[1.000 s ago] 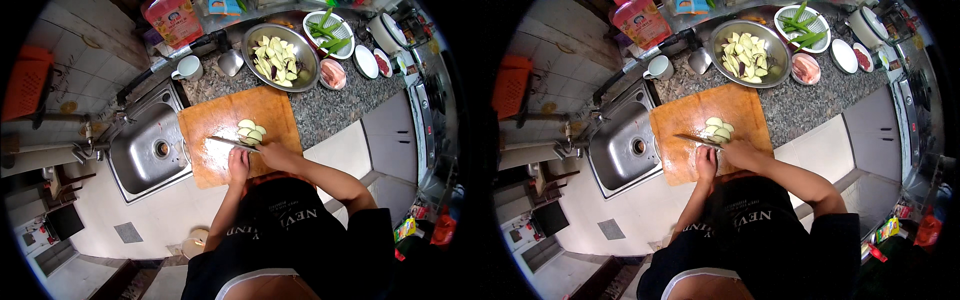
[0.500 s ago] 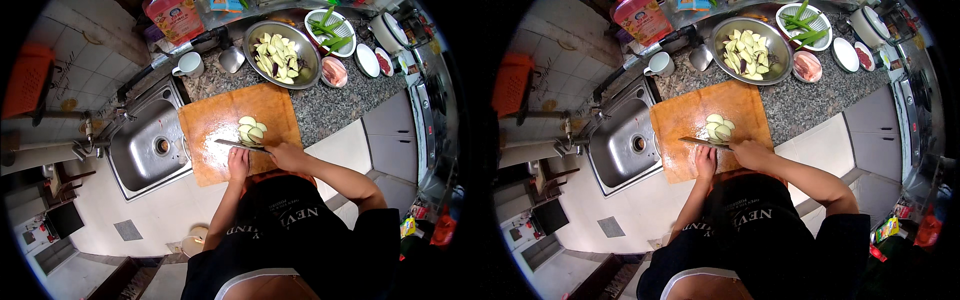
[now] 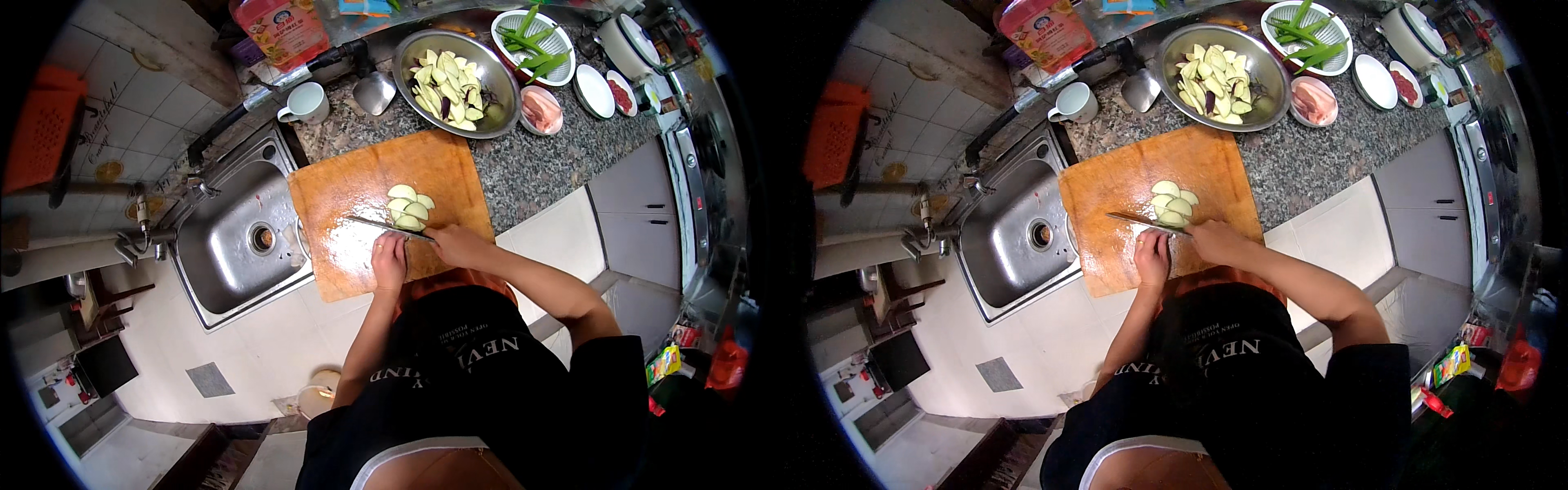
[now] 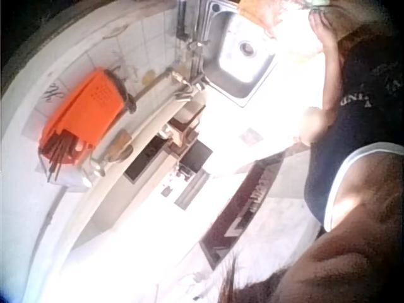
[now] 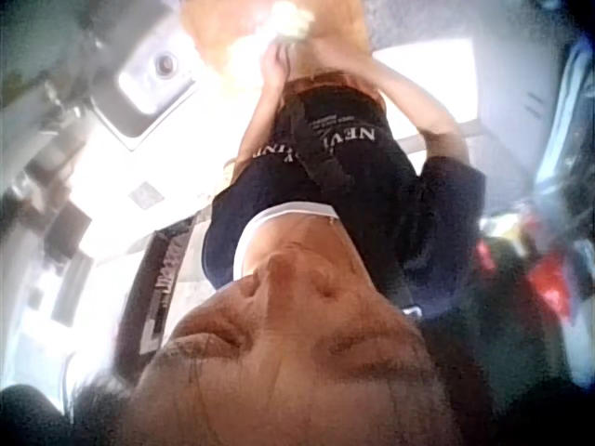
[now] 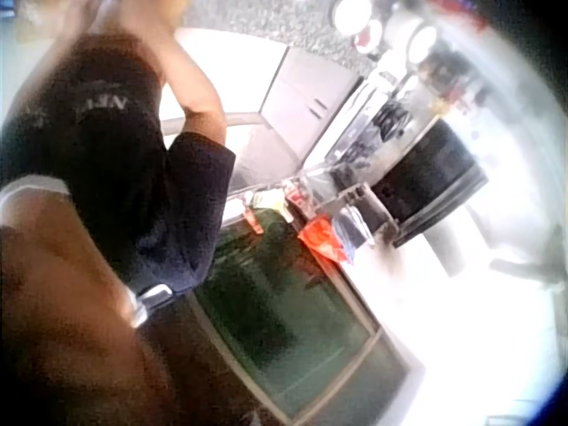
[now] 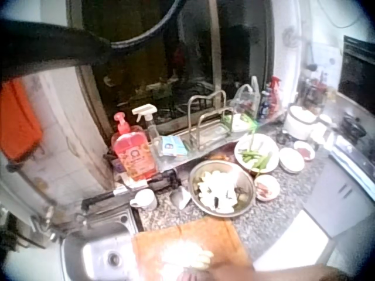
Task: The person slices an eggplant on a wooden board using a cleaver, rinses a bunch of green peppers under a faucet, and then slices the peppers on the same board.
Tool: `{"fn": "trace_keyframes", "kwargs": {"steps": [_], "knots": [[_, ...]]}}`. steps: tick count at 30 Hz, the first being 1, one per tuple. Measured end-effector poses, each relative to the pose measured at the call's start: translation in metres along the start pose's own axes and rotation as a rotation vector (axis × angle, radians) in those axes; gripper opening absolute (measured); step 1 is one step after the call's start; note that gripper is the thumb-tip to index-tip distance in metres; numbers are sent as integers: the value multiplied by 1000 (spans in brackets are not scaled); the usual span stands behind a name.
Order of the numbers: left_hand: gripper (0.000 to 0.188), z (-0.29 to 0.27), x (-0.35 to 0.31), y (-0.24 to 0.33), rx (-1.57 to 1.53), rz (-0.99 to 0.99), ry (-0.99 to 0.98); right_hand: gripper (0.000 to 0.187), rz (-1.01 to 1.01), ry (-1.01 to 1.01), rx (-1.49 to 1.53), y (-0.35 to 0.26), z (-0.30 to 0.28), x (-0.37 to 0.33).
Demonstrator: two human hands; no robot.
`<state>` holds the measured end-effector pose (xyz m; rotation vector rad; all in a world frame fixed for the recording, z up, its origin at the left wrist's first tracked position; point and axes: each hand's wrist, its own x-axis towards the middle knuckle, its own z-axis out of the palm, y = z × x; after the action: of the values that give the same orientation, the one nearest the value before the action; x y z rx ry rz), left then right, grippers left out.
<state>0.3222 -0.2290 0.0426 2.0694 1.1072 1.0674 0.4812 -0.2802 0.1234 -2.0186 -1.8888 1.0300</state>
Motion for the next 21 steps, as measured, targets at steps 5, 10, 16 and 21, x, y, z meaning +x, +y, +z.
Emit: {"fn": "trace_keyframes", "kwargs": {"steps": [5,10,16,21], "knots": [[6,-1,0,-6,12,2,0,28,59,-114,-40,-18,-28,5],[6,-1,-4,-5,27,-38,-25,25,133,-84,-37,-22,-21,-8],[6,-4,-1,0,-12,-16,1,26,109,-152,9,-24,-28,9],[4,0,-6,-7,7,-44,2,26,64,-23,5,-17,-16,-2]]}}
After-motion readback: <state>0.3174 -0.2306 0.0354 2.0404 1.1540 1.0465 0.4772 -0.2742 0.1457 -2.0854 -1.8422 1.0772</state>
